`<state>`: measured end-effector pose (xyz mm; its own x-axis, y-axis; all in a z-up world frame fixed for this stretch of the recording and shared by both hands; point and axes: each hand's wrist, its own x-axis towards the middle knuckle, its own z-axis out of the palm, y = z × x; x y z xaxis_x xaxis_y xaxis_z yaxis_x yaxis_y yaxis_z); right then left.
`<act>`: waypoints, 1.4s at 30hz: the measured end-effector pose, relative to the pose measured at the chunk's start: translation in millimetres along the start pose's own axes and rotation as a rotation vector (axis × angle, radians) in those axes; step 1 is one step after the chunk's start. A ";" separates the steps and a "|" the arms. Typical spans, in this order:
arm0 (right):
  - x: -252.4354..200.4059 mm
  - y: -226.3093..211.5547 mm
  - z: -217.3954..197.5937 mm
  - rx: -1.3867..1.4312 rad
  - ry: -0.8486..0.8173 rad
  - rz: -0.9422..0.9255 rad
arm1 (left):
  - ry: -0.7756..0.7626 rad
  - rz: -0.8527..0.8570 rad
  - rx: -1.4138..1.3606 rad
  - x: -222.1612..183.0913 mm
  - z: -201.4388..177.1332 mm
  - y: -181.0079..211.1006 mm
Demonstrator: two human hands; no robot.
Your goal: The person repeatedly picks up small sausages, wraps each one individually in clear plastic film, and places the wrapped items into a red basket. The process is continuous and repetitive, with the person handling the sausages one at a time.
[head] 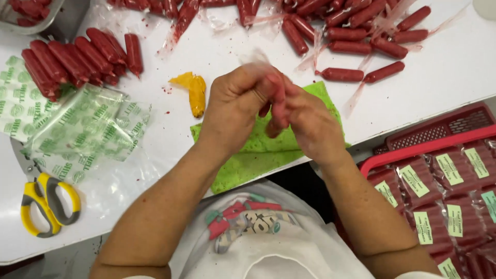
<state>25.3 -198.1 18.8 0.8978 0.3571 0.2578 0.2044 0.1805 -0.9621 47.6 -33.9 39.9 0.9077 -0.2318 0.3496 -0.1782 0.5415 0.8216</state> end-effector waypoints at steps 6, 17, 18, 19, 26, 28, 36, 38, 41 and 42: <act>-15.8 -9.2 -7.8 -0.799 -0.346 -0.320 | -0.418 0.433 0.887 -54.9 -16.9 80.1; -42.5 63.2 -0.5 -0.671 -0.679 -0.378 | 0.205 -1.030 -0.335 -169.7 -52.5 -34.8; -41.8 46.1 0.1 -0.668 -0.680 -0.374 | 0.207 -1.032 -0.337 -158.8 -52.6 -18.5; -41.5 28.9 0.5 -0.511 -0.696 -0.290 | -0.048 -0.766 0.023 -146.6 -53.4 -2.8; -67.6 7.7 20.9 0.485 -0.218 0.168 | -0.329 0.006 0.359 -119.2 -65.2 -39.1; -54.9 -9.5 49.9 0.534 0.060 0.209 | -0.068 -0.192 -0.029 -123.1 -35.0 -57.9; -18.2 39.8 57.1 0.387 0.600 -0.040 | 0.283 -0.332 -0.546 -85.0 -10.4 -67.2; -7.2 32.5 42.9 -0.489 0.523 -0.407 | 0.087 0.059 0.602 -68.6 -26.4 -46.3; -6.0 16.8 15.4 -0.705 0.171 -0.426 | -0.130 0.577 1.603 -64.6 -45.2 -0.6; -3.6 10.0 7.2 -0.702 0.167 -0.420 | -0.128 0.568 1.603 -64.6 -48.9 -0.3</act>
<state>21.4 -191.0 8.9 0.7277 0.2366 0.6438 0.6807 -0.3651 -0.6352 7.5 20.4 -4.9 0.5800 -0.4128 0.7022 -0.6925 -0.7038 0.1583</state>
